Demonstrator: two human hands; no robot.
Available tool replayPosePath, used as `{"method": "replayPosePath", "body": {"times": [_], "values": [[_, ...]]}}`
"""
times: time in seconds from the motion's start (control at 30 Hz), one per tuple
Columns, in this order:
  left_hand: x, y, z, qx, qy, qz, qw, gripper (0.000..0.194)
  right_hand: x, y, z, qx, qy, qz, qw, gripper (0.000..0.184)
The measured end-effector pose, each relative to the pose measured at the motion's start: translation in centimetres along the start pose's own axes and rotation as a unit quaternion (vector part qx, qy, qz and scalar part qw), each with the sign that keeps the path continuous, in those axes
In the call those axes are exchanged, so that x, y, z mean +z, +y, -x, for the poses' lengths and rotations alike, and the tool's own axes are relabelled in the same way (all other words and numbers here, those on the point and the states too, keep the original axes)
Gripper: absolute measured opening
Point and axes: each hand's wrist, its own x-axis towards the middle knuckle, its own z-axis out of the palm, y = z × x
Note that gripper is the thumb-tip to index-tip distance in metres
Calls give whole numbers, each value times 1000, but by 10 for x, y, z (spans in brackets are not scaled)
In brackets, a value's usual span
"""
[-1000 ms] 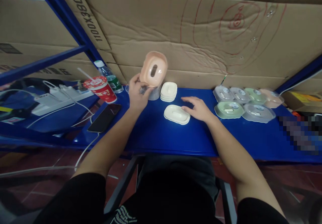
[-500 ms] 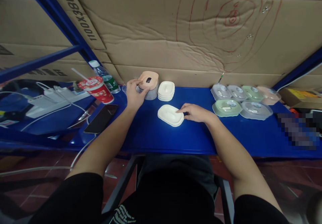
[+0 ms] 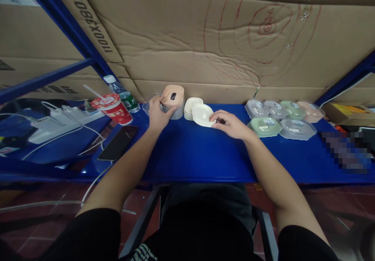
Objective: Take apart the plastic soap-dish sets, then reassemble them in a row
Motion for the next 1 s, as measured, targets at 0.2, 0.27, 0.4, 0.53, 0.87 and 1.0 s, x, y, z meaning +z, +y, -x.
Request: {"method": "replayPosePath", "body": {"times": [0.2,0.27,0.4,0.53,0.87,1.0], "values": [[3,0,0,-5,-3,-5,1000,78,25,8,-48,-80,33,132,987,18],[3,0,0,-4,-2,-7,1000,80,33,15,-65,-76,40,168,982,16],[2,0,1,-5,-7,-18,1000,84,43,28,-89,-42,37,212,976,16],[3,0,2,2,-27,-33,999,88,48,35,-93,-17,28,237,971,24],[3,4,1,-3,-21,-25,999,92,1,13,-42,44,44,310,949,65],[-1,16,2,-4,-8,-32,999,94,-49,23,12,155,6,314,937,83]]}}
